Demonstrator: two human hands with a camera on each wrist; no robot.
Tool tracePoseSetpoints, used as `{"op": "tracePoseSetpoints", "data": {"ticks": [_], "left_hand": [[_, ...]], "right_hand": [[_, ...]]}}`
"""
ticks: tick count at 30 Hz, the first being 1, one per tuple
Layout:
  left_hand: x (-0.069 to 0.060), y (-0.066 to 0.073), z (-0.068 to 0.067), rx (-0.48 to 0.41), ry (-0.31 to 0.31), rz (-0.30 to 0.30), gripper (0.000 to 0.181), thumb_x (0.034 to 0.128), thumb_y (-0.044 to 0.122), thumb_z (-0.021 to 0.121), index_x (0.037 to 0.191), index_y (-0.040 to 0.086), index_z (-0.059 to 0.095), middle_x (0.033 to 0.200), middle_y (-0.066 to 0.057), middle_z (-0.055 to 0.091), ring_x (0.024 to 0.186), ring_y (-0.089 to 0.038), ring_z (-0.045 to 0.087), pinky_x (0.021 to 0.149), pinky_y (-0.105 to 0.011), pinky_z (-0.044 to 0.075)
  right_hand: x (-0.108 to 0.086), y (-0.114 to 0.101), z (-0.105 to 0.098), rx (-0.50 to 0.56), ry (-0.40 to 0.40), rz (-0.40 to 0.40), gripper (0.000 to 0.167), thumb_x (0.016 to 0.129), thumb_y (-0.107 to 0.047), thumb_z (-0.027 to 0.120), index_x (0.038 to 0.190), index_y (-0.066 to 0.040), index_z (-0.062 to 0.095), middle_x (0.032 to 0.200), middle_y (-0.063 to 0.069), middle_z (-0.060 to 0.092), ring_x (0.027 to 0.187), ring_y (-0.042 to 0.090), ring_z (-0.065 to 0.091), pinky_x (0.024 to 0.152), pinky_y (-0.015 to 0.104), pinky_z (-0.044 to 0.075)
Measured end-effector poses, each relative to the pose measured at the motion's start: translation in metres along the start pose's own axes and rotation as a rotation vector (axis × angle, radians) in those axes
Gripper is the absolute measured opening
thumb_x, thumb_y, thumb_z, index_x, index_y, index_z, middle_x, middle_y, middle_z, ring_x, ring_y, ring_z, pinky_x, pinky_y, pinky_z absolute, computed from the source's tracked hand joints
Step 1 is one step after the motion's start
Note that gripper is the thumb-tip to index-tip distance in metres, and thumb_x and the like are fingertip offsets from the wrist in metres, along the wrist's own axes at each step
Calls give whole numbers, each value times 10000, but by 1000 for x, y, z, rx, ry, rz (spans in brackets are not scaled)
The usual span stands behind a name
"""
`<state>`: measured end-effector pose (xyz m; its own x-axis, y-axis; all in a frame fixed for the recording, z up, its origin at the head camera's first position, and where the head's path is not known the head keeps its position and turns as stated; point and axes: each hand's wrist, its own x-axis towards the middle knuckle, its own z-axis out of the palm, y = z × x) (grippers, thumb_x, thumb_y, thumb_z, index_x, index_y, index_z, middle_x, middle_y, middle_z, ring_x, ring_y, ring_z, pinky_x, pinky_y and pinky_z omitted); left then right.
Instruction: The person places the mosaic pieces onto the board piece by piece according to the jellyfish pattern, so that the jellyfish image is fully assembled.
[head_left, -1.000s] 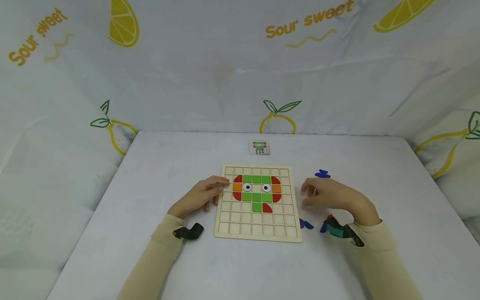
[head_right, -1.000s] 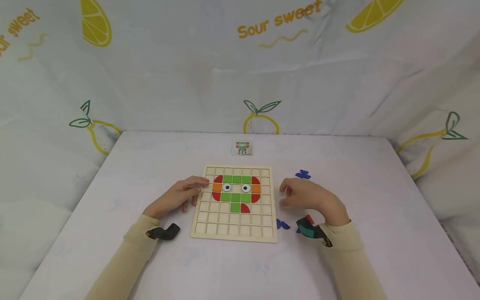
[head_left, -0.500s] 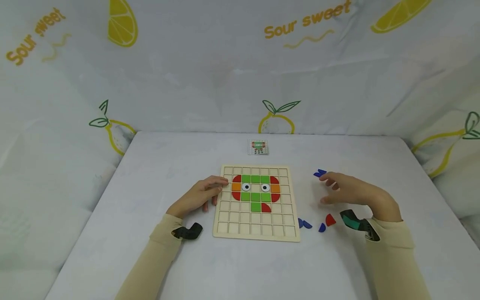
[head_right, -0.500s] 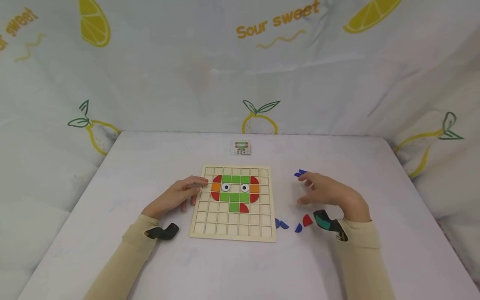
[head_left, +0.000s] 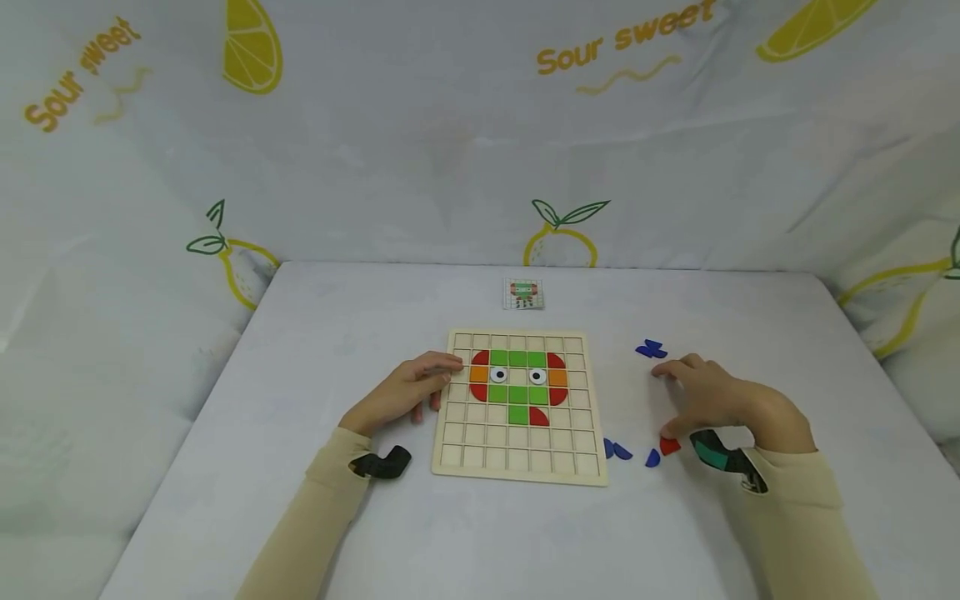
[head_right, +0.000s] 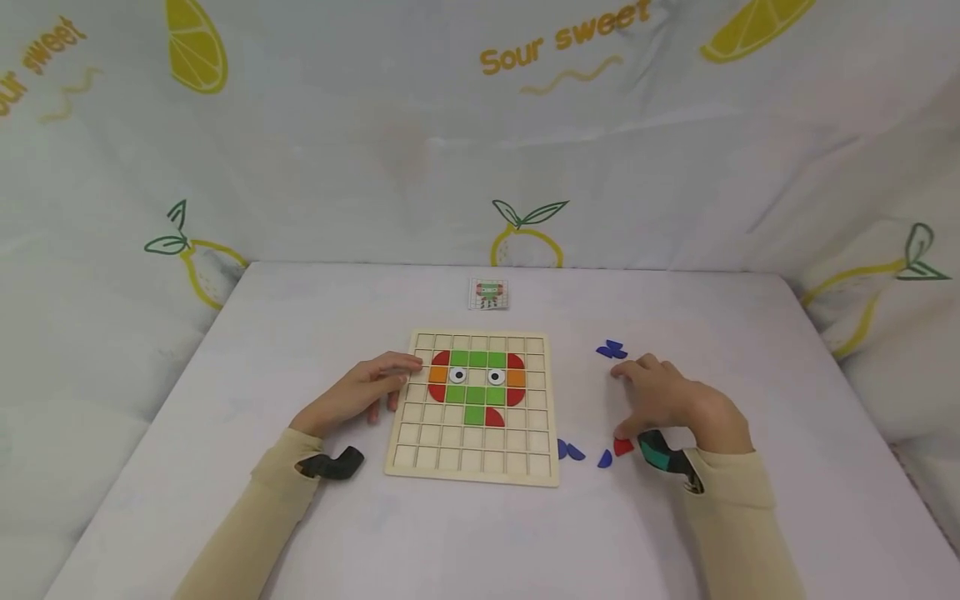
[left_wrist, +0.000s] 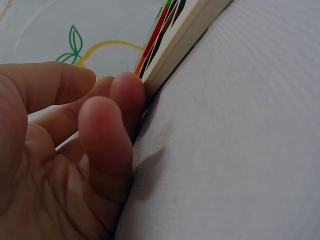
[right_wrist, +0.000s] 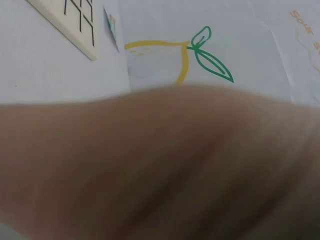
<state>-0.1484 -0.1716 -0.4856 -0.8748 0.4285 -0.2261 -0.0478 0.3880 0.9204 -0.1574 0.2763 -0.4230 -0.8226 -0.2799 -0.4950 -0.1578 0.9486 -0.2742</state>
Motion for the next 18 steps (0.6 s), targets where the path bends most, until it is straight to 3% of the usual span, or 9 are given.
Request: {"op": "tracePoseSetpoints", "data": {"ticks": [8, 18], "left_hand": [[1, 0, 1, 22, 5, -1, 324, 1054, 249, 538, 1373, 262, 591, 782, -60, 585, 651, -160, 522, 490, -259, 482], [1, -2, 1, 10, 12, -7, 321, 1058, 268, 530, 1371, 258, 594, 804, -80, 592, 699, -186, 538, 488, -264, 487]], "right_hand": [[4, 2, 2, 19, 56, 17, 801, 747, -372, 882, 1355, -18, 499, 1320, 317, 457, 1158, 488, 435, 932, 681, 484], [21, -10, 5, 52, 155, 45, 531, 879, -403, 757, 1180, 18, 638, 1092, 203, 633, 930, 307, 593, 753, 463, 539]]}}
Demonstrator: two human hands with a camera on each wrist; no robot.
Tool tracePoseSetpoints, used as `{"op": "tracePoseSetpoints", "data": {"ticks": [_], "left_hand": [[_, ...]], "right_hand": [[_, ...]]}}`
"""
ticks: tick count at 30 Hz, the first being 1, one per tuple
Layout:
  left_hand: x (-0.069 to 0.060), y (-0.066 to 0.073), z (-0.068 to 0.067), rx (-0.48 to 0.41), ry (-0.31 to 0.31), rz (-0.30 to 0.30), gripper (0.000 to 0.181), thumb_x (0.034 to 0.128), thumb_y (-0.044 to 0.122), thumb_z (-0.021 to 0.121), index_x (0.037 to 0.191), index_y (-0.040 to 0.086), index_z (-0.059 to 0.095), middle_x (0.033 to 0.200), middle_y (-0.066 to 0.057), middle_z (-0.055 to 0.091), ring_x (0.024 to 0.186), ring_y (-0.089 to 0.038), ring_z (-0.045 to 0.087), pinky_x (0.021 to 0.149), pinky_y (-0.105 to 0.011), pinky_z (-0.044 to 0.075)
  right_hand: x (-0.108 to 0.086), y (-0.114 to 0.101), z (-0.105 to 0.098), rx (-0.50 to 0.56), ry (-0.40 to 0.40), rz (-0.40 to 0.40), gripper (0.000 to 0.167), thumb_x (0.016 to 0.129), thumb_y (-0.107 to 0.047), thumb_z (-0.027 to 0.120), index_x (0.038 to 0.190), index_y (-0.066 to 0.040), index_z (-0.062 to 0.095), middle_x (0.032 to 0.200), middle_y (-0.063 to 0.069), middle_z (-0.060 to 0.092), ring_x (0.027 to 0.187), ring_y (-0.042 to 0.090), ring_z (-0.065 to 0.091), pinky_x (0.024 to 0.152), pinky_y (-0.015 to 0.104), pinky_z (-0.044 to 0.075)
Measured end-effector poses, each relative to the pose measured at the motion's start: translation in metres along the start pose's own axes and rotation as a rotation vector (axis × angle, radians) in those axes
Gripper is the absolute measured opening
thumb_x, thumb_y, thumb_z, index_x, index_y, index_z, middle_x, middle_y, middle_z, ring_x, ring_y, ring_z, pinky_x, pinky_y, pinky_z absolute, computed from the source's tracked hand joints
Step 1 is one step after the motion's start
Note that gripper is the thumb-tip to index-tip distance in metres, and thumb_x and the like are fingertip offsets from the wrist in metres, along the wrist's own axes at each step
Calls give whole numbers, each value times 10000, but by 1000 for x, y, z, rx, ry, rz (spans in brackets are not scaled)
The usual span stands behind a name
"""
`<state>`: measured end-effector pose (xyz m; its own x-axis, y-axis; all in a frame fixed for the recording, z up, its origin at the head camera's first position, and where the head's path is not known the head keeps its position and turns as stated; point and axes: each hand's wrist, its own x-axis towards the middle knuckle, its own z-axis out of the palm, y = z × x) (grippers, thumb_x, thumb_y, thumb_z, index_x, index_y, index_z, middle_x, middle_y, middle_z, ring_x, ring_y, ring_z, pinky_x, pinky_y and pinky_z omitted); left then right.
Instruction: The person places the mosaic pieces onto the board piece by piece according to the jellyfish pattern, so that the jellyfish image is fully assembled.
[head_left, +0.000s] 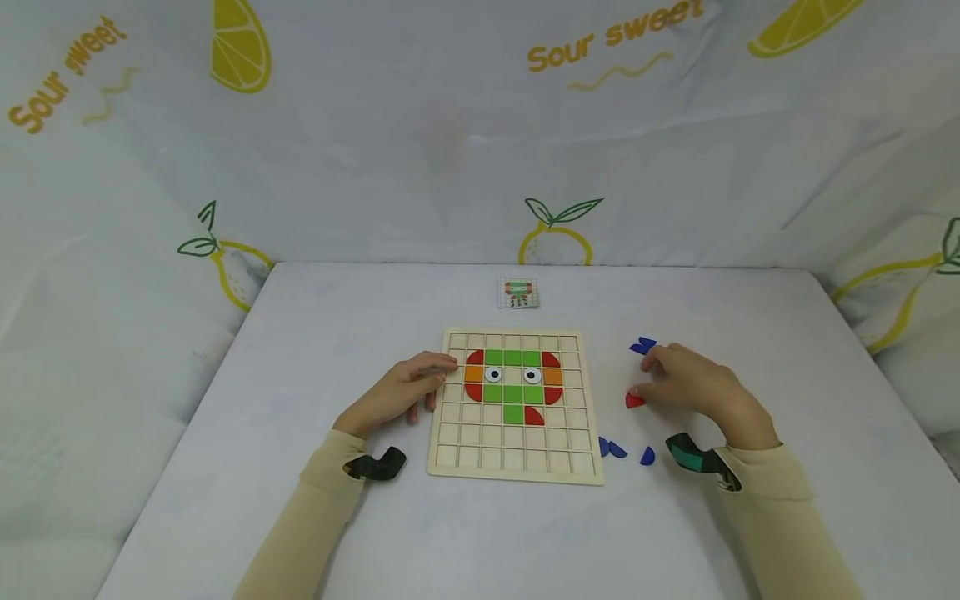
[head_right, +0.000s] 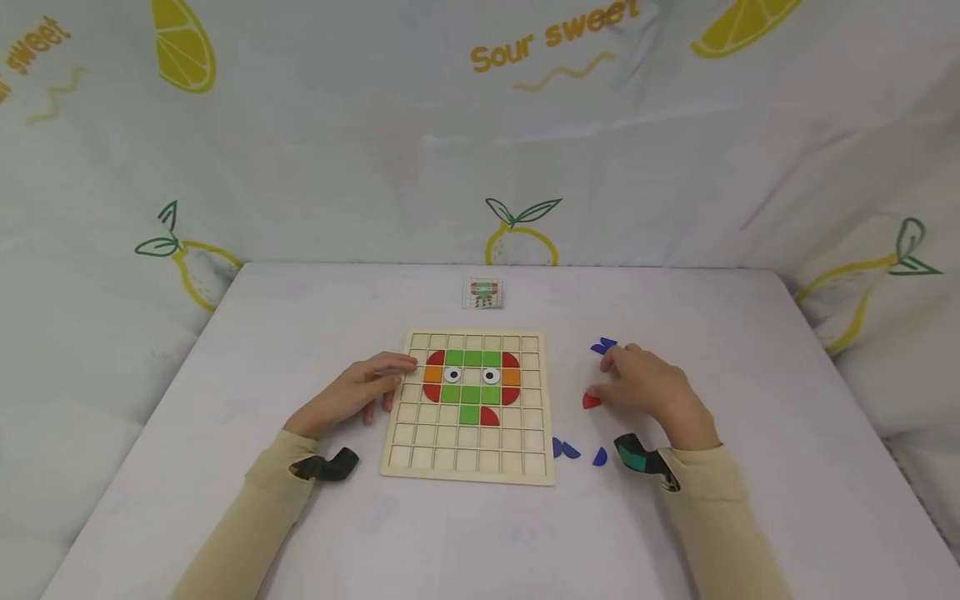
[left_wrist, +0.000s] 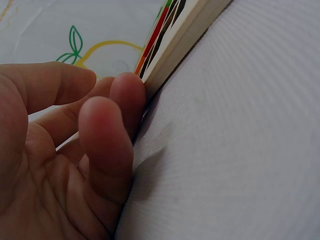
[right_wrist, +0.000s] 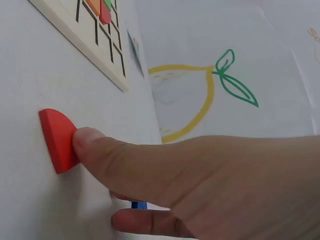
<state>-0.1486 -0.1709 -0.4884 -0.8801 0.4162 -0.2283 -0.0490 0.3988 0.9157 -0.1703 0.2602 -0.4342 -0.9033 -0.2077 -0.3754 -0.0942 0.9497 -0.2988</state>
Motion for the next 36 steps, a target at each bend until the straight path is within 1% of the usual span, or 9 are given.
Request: {"op": "tracePoseSetpoints", "data": {"ticks": [3, 7, 12, 16, 19, 23, 26, 30, 36], "left_hand": [[0, -2, 0, 0, -2, 3, 323, 1058, 272, 530, 1375, 251, 591, 798, -77, 589, 690, -182, 537, 486, -267, 488], [0, -2, 0, -5, -8, 7, 327, 1059, 277, 531, 1379, 243, 587, 792, -76, 585, 683, -182, 532, 483, -269, 485], [0, -2, 0, -5, -9, 7, 324, 1056, 268, 536, 1375, 255, 586, 784, -64, 587, 673, -159, 529, 484, -264, 483], [0, -1, 0, -3, -8, 2, 322, 1052, 258, 538, 1370, 269, 587, 780, -56, 589, 676, -157, 530, 489, -263, 482], [-1, 0, 0, 1, -8, 1, 324, 1052, 261, 537, 1372, 267, 585, 782, -55, 590, 680, -162, 531, 492, -266, 483], [-1, 1, -1, 3, -11, 0, 325, 1055, 270, 534, 1376, 258, 584, 785, -65, 591, 680, -170, 530, 493, -265, 483], [-2, 2, -1, -1, -11, 0, 328, 1056, 271, 533, 1380, 248, 583, 787, -71, 591, 683, -175, 529, 494, -267, 483], [-3, 2, -1, -1, -9, 5, 333, 1057, 272, 533, 1385, 235, 580, 790, -71, 592, 680, -170, 528, 495, -267, 482], [-2, 2, -1, 4, -11, 3, 333, 1058, 263, 532, 1387, 233, 577, 788, -67, 589, 664, -160, 524, 491, -256, 479]], "right_hand": [[1, -8, 3, 13, 15, -15, 409, 915, -353, 726, 1114, -1, 665, 1016, 143, 682, 877, 265, 603, 731, 436, 533], [4, -17, 9, 17, 53, -48, 229, 946, -262, 702, 1020, -46, 694, 924, 79, 695, 817, 221, 592, 716, 414, 529], [7, -25, 15, 29, 96, -104, 103, 958, -140, 678, 1009, -57, 711, 912, 55, 705, 808, 195, 591, 750, 412, 549], [6, -29, 17, 58, 97, -132, 113, 969, -95, 645, 1045, -40, 707, 905, 40, 704, 813, 187, 592, 771, 406, 558], [6, -30, 17, 79, 82, -138, 141, 971, -138, 653, 1061, -39, 701, 904, 36, 692, 820, 189, 586, 766, 387, 553], [5, -32, 17, 71, 40, -150, 271, 931, -233, 727, 1114, -36, 690, 939, 47, 661, 856, 198, 570, 770, 369, 541], [4, -34, 16, 48, 17, -164, 348, 893, -229, 770, 1161, -28, 678, 963, 59, 635, 883, 208, 555, 783, 370, 542], [3, -35, 15, 35, 17, -178, 334, 884, -178, 770, 1166, -26, 675, 963, 67, 618, 887, 215, 547, 784, 369, 540], [2, -35, 16, 45, 14, -185, 318, 889, -169, 759, 1161, -27, 674, 953, 63, 612, 876, 208, 544, 765, 350, 530]]}}
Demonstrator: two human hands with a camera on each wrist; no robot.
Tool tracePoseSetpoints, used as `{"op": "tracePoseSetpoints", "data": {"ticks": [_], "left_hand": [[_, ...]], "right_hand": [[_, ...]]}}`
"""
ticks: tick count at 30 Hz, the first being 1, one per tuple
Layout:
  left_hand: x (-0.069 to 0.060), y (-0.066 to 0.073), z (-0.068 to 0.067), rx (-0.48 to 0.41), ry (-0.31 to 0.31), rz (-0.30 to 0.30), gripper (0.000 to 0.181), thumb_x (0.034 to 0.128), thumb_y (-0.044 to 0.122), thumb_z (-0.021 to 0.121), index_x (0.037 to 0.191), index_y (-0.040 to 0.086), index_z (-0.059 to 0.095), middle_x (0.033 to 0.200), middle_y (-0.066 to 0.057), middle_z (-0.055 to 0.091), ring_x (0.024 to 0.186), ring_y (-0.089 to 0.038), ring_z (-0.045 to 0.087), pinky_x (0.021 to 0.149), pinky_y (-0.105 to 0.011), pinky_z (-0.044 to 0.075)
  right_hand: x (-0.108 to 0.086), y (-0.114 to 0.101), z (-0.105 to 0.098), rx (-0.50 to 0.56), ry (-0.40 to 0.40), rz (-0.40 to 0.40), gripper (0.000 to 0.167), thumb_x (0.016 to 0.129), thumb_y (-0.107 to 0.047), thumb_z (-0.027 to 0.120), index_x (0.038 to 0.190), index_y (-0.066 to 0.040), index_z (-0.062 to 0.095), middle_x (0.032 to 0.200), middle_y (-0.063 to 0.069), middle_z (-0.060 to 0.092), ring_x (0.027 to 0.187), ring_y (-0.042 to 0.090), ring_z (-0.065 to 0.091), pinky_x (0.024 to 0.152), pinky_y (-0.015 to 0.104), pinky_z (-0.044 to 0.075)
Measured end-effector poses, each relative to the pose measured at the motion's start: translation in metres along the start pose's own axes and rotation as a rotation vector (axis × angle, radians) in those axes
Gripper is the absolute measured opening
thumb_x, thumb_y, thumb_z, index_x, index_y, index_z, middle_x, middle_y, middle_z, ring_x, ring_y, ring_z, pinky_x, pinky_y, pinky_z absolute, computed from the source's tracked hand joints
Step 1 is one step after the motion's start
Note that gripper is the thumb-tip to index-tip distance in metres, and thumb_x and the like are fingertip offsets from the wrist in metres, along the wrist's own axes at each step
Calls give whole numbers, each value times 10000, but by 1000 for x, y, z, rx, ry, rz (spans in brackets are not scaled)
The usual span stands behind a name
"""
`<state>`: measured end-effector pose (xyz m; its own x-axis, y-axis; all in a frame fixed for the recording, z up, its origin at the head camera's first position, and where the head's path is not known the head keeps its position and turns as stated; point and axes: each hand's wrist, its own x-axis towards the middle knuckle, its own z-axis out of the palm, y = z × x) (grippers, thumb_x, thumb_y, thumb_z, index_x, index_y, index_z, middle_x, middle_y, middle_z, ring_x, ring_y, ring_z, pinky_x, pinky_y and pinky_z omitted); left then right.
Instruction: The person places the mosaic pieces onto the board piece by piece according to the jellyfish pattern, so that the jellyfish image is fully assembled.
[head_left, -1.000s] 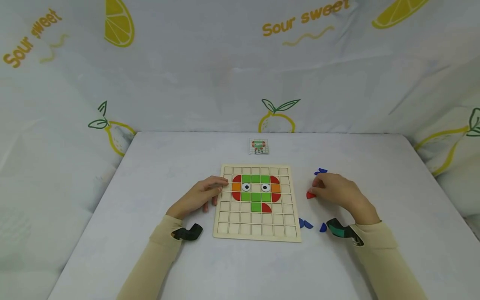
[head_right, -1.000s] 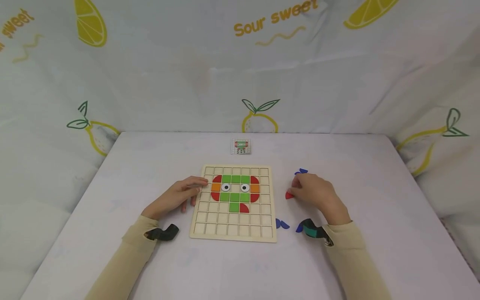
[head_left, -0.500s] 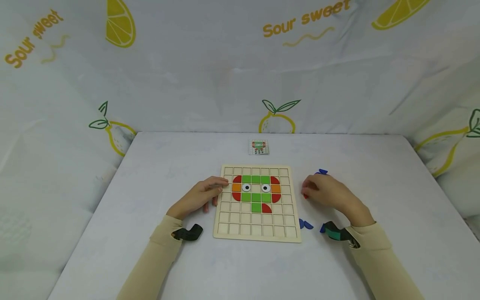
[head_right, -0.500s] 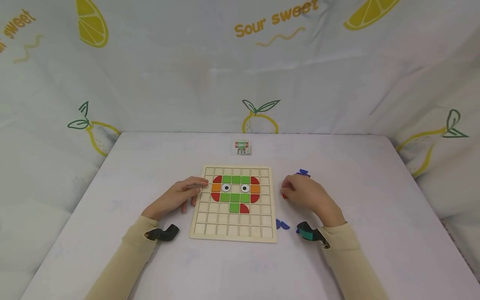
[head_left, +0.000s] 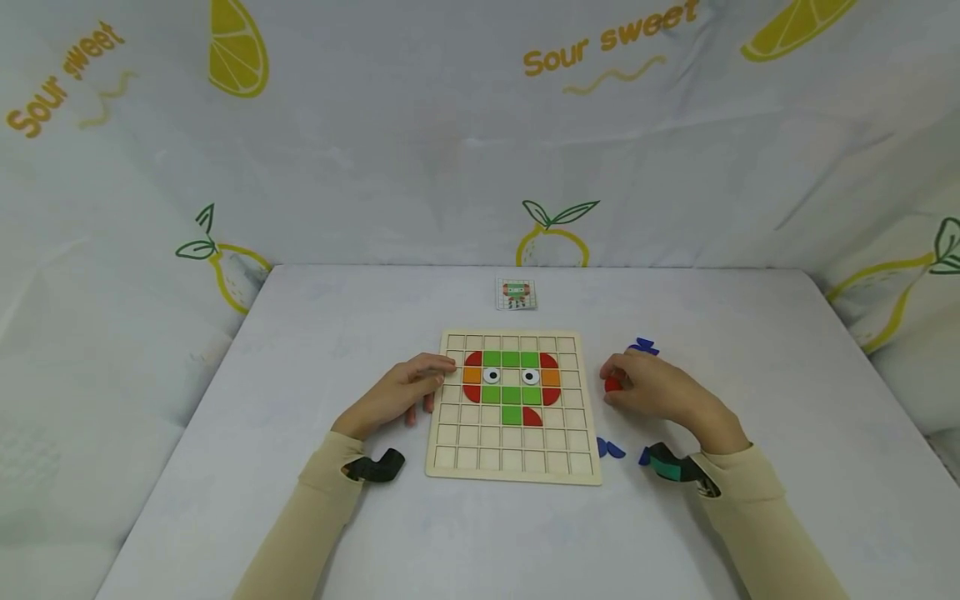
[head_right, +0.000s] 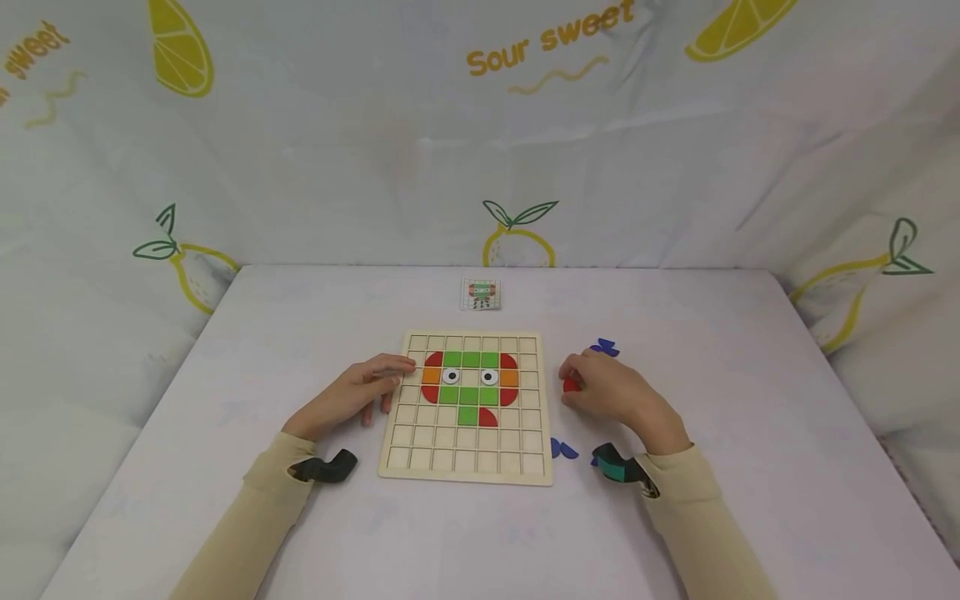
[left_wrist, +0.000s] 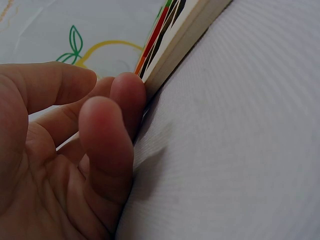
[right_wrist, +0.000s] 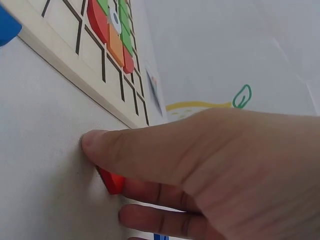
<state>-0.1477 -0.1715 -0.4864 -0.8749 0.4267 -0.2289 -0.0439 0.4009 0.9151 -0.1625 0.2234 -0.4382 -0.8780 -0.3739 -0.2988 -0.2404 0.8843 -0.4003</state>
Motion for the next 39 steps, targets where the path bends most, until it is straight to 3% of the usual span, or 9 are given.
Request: {"op": "tracePoseSetpoints", "data": {"ticks": [11, 19, 28, 39], "left_hand": [[0, 0, 0, -2, 4, -4, 330, 1056, 264, 534, 1382, 251, 582, 790, -60, 593, 681, -160, 530, 492, -259, 481], [0, 0, 1, 3, 5, 4, 330, 1059, 267, 528, 1383, 240, 584, 793, -75, 592, 684, -172, 529, 495, -265, 485], [0, -1, 0, 12, 13, -10, 310, 1058, 254, 531, 1358, 296, 594, 789, -62, 593, 692, -182, 534, 501, -259, 482], [0, -2, -1, 4, 8, 9, 311, 1057, 250, 533, 1359, 294, 594, 786, -70, 589, 660, -182, 524, 492, -262, 484]], "right_hand": [[2, 3, 2, 32, 15, -11, 299, 879, -141, 767, 1128, -8, 668, 909, 58, 605, 842, 200, 536, 733, 313, 502], [3, 3, 3, 42, 21, 8, 335, 883, -113, 742, 1188, -12, 647, 982, 86, 631, 900, 222, 561, 791, 357, 555], [0, -2, 0, 49, 56, -25, 309, 880, -107, 738, 1165, 1, 688, 1018, 102, 645, 927, 240, 574, 816, 397, 571], [-2, -1, -4, 80, 94, -37, 377, 905, -180, 751, 1225, -5, 656, 1069, 113, 676, 977, 266, 596, 834, 435, 566]]}}
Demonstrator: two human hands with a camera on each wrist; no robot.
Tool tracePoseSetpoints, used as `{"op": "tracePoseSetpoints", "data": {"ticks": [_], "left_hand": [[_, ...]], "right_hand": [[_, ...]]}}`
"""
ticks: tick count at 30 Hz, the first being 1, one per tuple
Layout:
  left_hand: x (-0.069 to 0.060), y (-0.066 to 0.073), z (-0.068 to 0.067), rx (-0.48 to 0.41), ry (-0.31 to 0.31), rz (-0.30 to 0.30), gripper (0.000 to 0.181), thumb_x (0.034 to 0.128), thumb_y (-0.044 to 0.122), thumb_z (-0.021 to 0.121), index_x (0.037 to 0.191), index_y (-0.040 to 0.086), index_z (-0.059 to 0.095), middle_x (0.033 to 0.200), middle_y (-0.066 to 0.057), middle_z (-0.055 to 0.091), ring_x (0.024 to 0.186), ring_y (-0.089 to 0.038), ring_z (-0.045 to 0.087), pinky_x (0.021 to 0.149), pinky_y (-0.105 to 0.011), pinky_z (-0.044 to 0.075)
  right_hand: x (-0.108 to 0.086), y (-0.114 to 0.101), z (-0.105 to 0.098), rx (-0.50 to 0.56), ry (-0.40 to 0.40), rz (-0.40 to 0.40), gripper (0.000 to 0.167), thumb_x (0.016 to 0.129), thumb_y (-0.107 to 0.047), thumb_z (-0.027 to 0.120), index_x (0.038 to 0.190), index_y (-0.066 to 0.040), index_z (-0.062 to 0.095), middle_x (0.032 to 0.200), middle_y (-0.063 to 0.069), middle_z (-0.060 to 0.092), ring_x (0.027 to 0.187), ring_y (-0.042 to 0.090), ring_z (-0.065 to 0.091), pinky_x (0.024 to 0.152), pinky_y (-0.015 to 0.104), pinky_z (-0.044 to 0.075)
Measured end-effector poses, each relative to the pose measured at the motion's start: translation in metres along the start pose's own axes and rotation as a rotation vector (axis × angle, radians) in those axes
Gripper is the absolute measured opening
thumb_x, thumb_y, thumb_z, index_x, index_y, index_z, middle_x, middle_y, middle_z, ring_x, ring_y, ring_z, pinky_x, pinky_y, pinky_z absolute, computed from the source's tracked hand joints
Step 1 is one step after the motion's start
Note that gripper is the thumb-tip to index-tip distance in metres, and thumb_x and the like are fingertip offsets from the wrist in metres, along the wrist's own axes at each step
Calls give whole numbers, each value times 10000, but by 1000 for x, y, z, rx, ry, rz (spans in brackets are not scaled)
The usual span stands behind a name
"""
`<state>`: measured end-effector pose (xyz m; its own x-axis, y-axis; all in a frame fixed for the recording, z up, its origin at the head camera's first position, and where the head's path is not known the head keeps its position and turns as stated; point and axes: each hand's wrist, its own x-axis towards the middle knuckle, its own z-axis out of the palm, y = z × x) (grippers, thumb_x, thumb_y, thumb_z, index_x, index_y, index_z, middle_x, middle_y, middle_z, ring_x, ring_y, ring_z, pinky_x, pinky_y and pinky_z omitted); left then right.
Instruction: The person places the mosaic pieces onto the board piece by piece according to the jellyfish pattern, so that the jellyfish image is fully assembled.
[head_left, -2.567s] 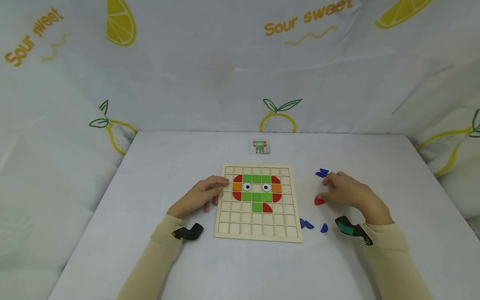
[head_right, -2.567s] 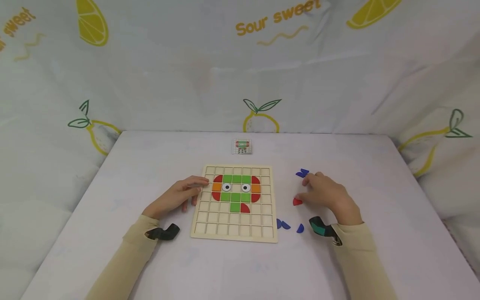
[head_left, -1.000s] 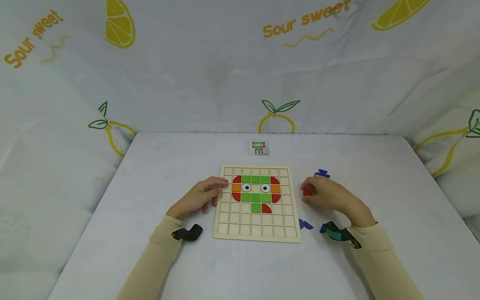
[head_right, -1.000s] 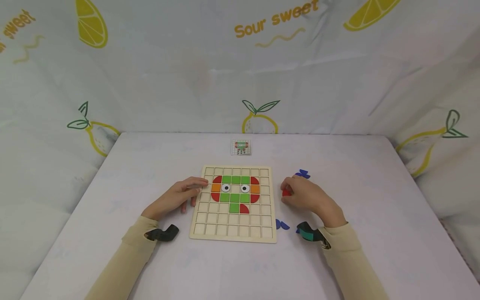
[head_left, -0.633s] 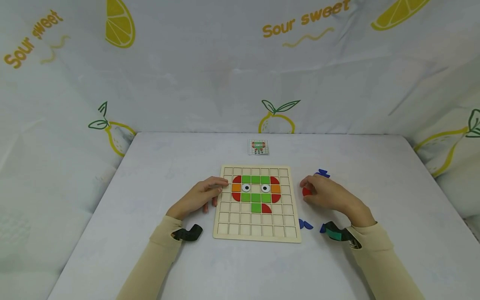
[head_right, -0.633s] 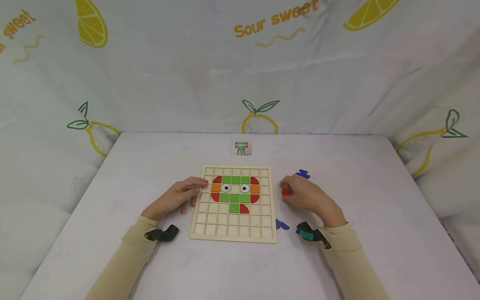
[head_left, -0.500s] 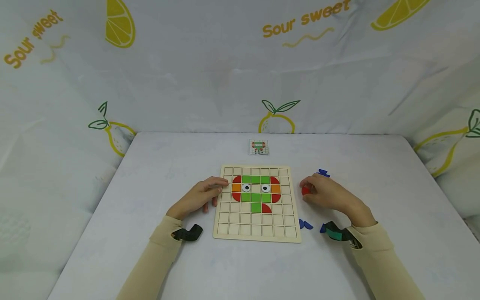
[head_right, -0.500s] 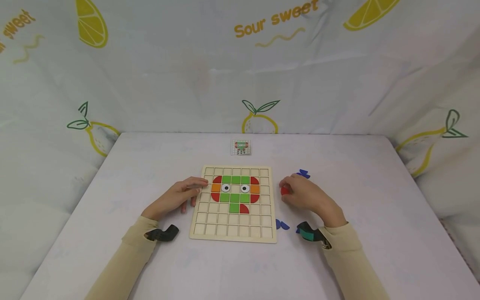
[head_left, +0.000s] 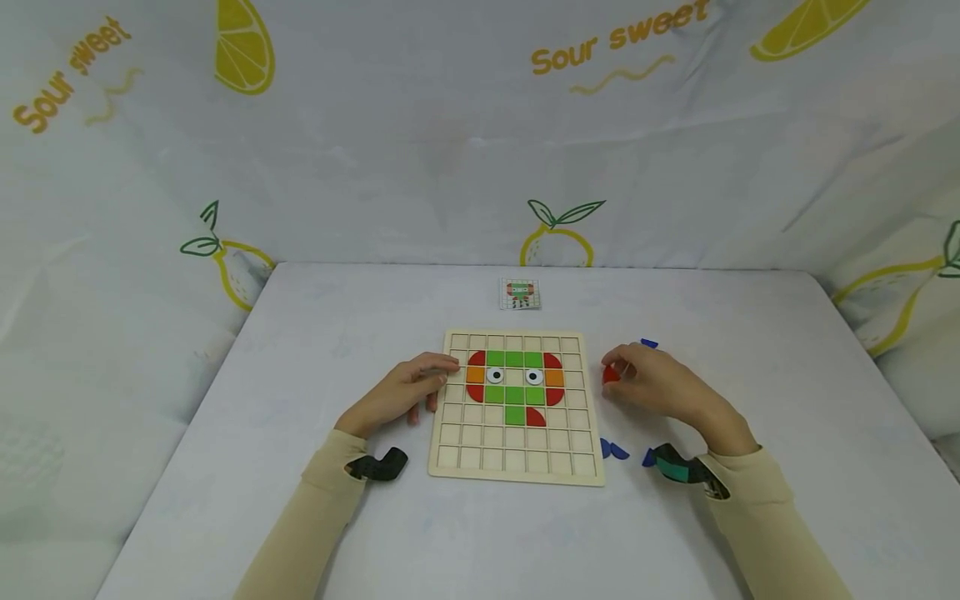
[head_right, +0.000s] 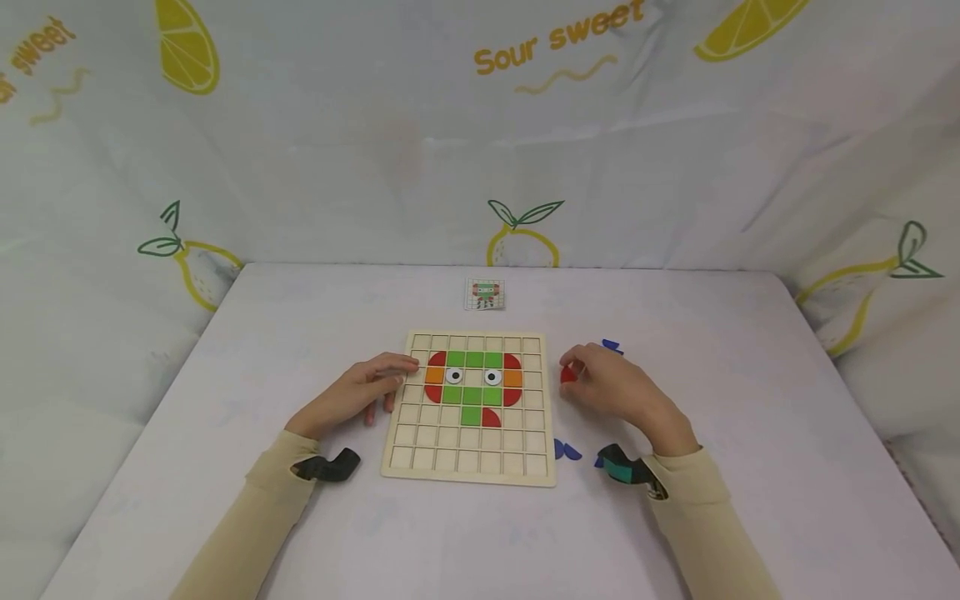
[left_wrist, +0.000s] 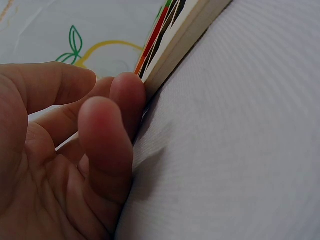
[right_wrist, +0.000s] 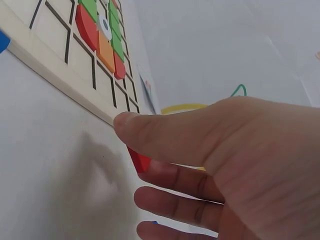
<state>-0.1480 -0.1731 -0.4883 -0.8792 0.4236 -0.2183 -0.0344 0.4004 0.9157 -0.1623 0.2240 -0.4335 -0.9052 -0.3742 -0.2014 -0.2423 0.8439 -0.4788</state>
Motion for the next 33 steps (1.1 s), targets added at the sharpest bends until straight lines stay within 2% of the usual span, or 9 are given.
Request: {"op": "tracePoseSetpoints", "data": {"ticks": [7, 18, 25, 33], "left_hand": [[0, 0, 0, -6, -11, 15, 312, 1058, 237, 532, 1361, 278, 592, 773, -72, 584, 607, -169, 507, 488, -252, 479], [2, -2, -1, -22, -22, 35, 335, 1058, 231, 524, 1388, 226, 580, 764, -64, 577, 595, -158, 503, 480, -263, 473], [4, -2, 2, -18, -14, 23, 324, 1056, 227, 527, 1373, 240, 591, 756, -62, 578, 554, -150, 489, 476, -256, 462], [2, 1, 2, -9, 1, 18, 327, 1056, 222, 523, 1376, 229, 592, 766, -79, 574, 564, -172, 488, 481, -252, 465]], "right_hand": [[-1, -8, 0, 54, 20, -19, 429, 925, -162, 725, 1302, 6, 611, 1129, 128, 669, 1024, 276, 582, 826, 379, 553], [1, -29, 2, 92, 37, -36, 443, 930, -290, 739, 1282, -46, 628, 1083, 69, 655, 989, 229, 560, 785, 315, 507], [1, -37, 0, 97, 68, -50, 428, 925, -333, 743, 1239, -59, 643, 1037, 68, 655, 935, 219, 564, 747, 304, 503], [10, -55, -1, 124, 64, -116, 384, 932, -268, 744, 1228, -48, 639, 976, 50, 663, 917, 209, 599, 776, 318, 544]]}}
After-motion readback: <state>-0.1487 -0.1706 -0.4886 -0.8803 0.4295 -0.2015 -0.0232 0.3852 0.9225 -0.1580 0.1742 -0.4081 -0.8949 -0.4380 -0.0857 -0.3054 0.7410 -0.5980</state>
